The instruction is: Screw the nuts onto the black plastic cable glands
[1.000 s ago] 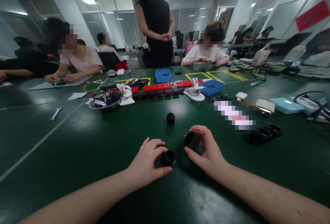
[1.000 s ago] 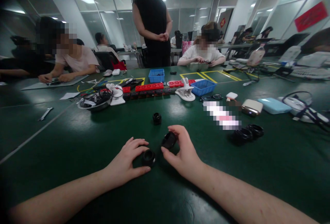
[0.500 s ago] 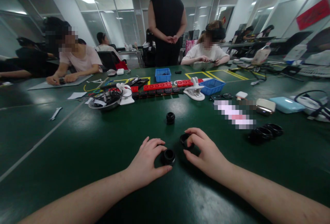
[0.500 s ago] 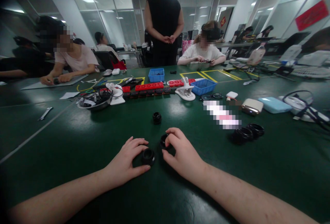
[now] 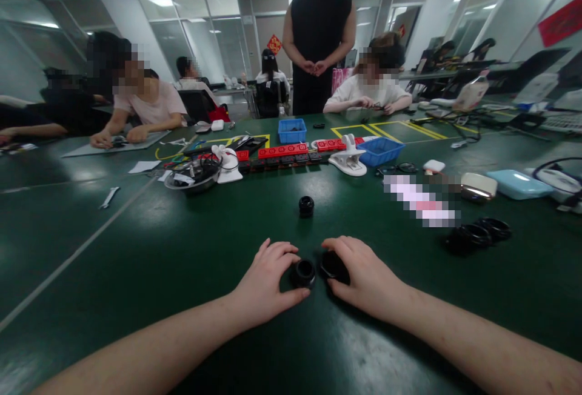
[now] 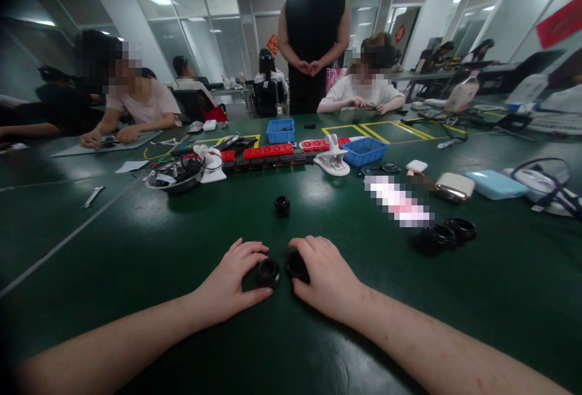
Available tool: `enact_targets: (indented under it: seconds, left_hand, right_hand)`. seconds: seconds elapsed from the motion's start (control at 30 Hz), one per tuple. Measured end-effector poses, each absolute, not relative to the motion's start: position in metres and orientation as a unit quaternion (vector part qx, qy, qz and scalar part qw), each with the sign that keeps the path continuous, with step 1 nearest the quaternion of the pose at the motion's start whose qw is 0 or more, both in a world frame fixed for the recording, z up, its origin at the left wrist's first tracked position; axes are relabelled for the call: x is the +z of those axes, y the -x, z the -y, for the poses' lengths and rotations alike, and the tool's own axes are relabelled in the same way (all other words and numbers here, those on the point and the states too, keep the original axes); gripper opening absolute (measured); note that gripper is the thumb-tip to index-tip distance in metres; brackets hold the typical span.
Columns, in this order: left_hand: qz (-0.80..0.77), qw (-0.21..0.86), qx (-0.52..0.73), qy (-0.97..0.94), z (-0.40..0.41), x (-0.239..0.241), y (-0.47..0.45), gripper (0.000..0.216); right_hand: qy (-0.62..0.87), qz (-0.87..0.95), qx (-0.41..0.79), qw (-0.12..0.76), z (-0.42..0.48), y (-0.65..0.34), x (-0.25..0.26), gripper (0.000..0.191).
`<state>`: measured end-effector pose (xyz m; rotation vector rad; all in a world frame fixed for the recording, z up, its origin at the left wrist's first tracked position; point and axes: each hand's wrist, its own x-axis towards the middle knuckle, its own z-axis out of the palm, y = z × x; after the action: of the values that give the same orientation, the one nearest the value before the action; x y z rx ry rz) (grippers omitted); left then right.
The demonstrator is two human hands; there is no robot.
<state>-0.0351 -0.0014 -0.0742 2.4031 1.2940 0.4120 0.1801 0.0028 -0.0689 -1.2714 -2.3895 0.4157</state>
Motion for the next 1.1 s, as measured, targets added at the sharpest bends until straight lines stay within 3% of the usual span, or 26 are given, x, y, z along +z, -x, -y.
enact_targets:
  seconds: [0.2,0.37,0.57,0.77,1.1]
  left_hand:
    - [-0.461,0.180,0.147,-0.856,0.002,-0.075,0.035,0.041]
    - [-0.471,0.168,0.106,-0.859,0.001,-0.078,0.038,0.067]
    - [-0.484,0.141,0.053,-0.862,0.002,-0.080,0.038,0.089]
    - [-0.516,0.122,0.003,-0.848,0.005,-0.077,0.036,0.094]
    - [-0.527,0.120,-0.048,-0.840,0.006,-0.068,0.033,0.094]
  right_hand:
    - [0.442,0.853,0.116,0.253,-0.004,-0.181,-0.071,0.044]
    - [0.421,0.858,0.084,0.284,-0.004,-0.176,-0.059,0.035]
    - [0.407,0.889,0.108,0.179,-0.004,-0.151,-0.037,0.052]
    - [0.394,0.911,0.111,0.043,-0.020,-0.126,-0.022,0.020]
    - [0.504,0.862,0.042,0.039,-0.057,-0.141,-0.033,0.032]
